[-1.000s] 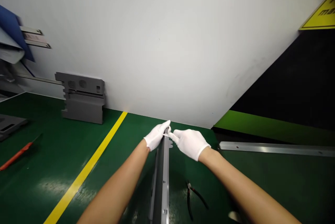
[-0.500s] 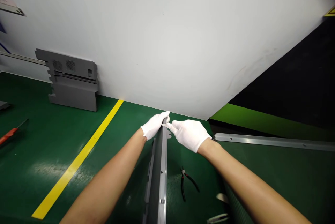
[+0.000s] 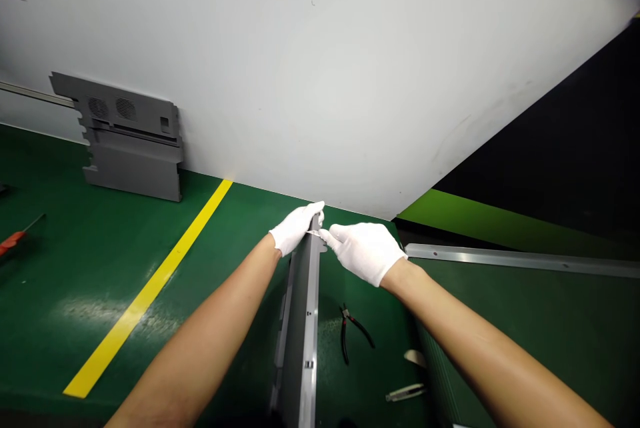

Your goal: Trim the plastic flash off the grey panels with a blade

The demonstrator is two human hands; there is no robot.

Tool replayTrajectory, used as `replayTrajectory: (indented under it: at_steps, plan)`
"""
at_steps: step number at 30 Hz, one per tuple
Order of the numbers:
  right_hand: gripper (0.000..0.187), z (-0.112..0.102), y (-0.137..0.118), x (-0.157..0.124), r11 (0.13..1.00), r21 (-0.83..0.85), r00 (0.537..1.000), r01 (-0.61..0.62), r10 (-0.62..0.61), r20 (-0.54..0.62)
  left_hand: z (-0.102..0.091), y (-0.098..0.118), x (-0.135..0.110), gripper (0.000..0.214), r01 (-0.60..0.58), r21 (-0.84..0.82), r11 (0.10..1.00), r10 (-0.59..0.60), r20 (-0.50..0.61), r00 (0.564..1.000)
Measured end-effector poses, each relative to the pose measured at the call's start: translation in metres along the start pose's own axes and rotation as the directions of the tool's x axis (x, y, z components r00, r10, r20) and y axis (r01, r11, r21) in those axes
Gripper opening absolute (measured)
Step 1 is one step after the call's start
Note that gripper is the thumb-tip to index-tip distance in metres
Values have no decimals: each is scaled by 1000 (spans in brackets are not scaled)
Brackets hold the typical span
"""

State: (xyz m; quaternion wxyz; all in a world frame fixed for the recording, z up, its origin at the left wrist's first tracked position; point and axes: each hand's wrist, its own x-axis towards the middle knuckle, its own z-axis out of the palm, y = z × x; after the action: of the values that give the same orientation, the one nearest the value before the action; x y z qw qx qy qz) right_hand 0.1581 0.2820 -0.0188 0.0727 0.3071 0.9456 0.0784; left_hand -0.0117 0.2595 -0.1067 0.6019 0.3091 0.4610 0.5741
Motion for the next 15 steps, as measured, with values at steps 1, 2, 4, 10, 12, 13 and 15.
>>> replayTrajectory:
  at_steps: [1, 2, 4, 10, 12, 13, 15]
  plan:
    - [57, 0, 0, -1, 1000, 0, 1000, 7, -7, 0, 0, -1, 1, 44, -4, 9, 1000, 4, -4, 1000]
    - [57, -1, -1, -2, 1000, 3, 1000, 18, -18, 2, -1, -1, 1, 44, -8, 20, 1000, 8, -14, 1000]
    - [58, -1, -2, -4, 999, 14, 999, 46, -46, 12, -3, -3, 3, 46, -25, 43, 999, 27, -43, 999]
    - [57, 4, 0, -10, 979, 197, 998, 57, -58, -3, -5, 0, 2, 46, -37, 51, 998, 39, -50, 998]
    - [58, 8, 3, -12, 918, 397, 998, 14, 9, -55, -4, 1, 0, 46, -22, 39, 999, 23, -29, 999]
    - [58, 11, 4, -13, 858, 514, 994, -7, 63, -91, -3, 2, -2, 46, -22, 35, 999, 23, -27, 999]
    - [58, 19, 4, -16, 685, 728, 976, -28, 177, -129, -3, 3, -5, 45, -50, 43, 998, 51, -22, 998]
